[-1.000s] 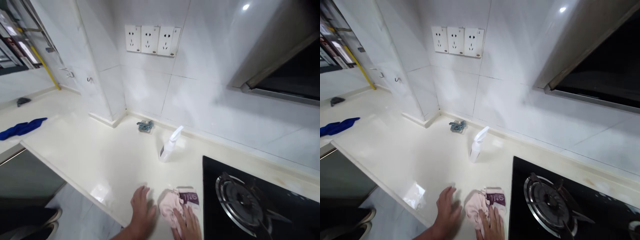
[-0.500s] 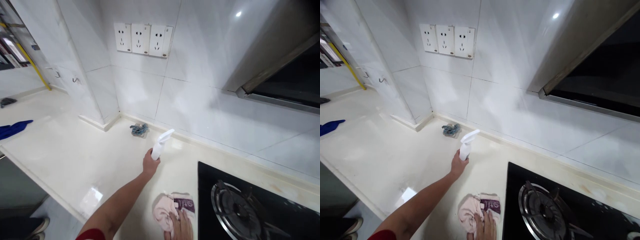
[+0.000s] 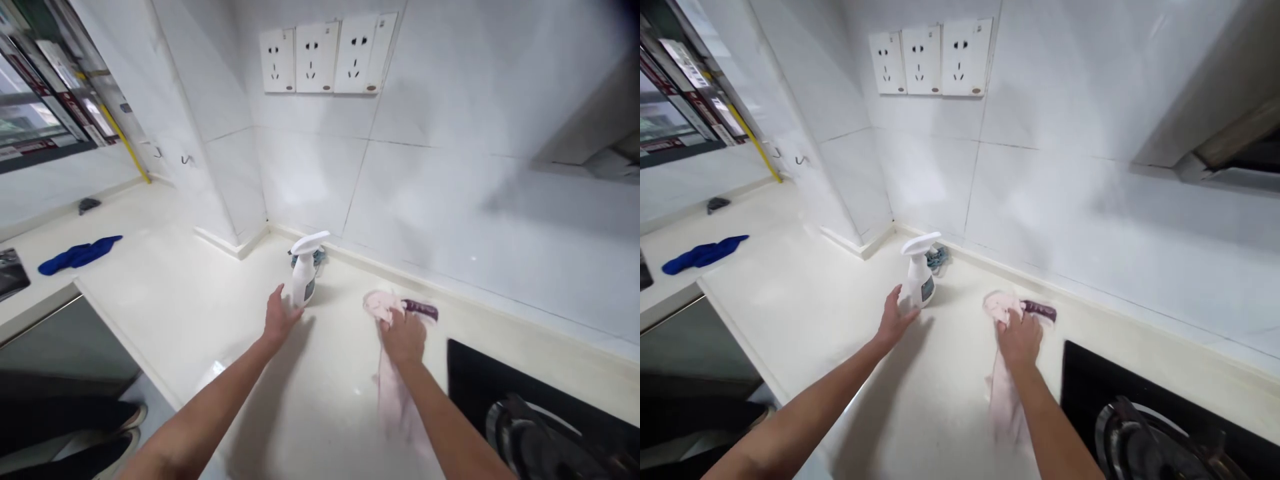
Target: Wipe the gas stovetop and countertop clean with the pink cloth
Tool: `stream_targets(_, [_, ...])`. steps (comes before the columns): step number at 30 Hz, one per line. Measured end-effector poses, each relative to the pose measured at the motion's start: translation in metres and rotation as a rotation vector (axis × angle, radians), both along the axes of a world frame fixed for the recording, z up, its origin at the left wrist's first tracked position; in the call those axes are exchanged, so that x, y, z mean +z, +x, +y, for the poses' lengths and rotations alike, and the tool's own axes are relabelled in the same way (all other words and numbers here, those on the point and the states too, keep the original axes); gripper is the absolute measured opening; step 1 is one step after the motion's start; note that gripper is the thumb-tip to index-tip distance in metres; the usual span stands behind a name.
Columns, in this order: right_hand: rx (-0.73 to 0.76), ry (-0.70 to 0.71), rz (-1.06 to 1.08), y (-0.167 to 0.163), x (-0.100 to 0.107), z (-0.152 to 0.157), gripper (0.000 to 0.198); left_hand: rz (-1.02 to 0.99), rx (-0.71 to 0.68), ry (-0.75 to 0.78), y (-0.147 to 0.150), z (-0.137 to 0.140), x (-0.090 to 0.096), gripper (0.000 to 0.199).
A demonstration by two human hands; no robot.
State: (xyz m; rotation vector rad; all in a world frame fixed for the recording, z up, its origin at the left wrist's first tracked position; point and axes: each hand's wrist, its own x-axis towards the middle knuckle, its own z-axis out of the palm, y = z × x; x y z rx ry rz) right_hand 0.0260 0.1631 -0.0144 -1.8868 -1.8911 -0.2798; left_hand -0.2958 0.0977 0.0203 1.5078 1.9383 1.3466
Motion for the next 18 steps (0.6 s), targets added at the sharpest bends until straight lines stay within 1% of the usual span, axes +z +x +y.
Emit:
stream_targets(2, [-0.053, -0.074, 0.017, -0.018, 0.009, 0.014, 0.045, 0.1, -0.052, 0.091, -0.005, -0.046, -0.018, 0.062])
stream_targets(3, [-0.061, -0.097, 0.022, -0.029, 0.012, 0.013, 0.045, 0.15, -0.087, 0.133, -0.006, -0.072, -0.026, 0.053])
stream_targets(5, [-0.004, -0.122, 0.011, -0.058, 0.013, -0.004, 0.045, 0.215, -0.133, 0.169, -0.003, -0.12, -0.036, 0.046])
stream_targets(6, [0.056, -0.133, 0.0, -0.075, 0.011, -0.021, 0.045, 0.236, -0.143, 0.174, 0.0, -0.14, -0.038, 0.046])
stream_targets(8, [0.21, -0.165, -0.007, -0.113, 0.003, -0.066, 0.047, 0.269, -0.169, 0.172, 0.005, -0.171, -0.036, 0.047])
stream_targets(11, [0.466, -0.211, 0.049, -0.167, -0.015, -0.149, 0.052, 0.332, -0.224, 0.155, 0.005, -0.195, -0.028, 0.051])
stream_targets(13, [0.606, -0.209, 0.109, -0.189, -0.023, -0.202, 0.063, 0.407, -0.254, 0.103, -0.003, -0.206, -0.026, 0.052])
stream_targets(15, [0.748, -0.177, 0.149, -0.194, -0.025, -0.243, 0.075, 0.516, -0.317, 0.01, -0.016, -0.219, -0.027, 0.052])
stream_targets(16, [0.813, -0.167, 0.156, -0.189, -0.025, -0.258, 0.079, 0.581, -0.374, -0.035, -0.022, -0.226, -0.028, 0.053])
stream_targets(18, [0.909, -0.179, 0.148, -0.165, -0.023, -0.278, 0.078, 0.702, -0.497, -0.093, -0.031, -0.239, -0.029, 0.059])
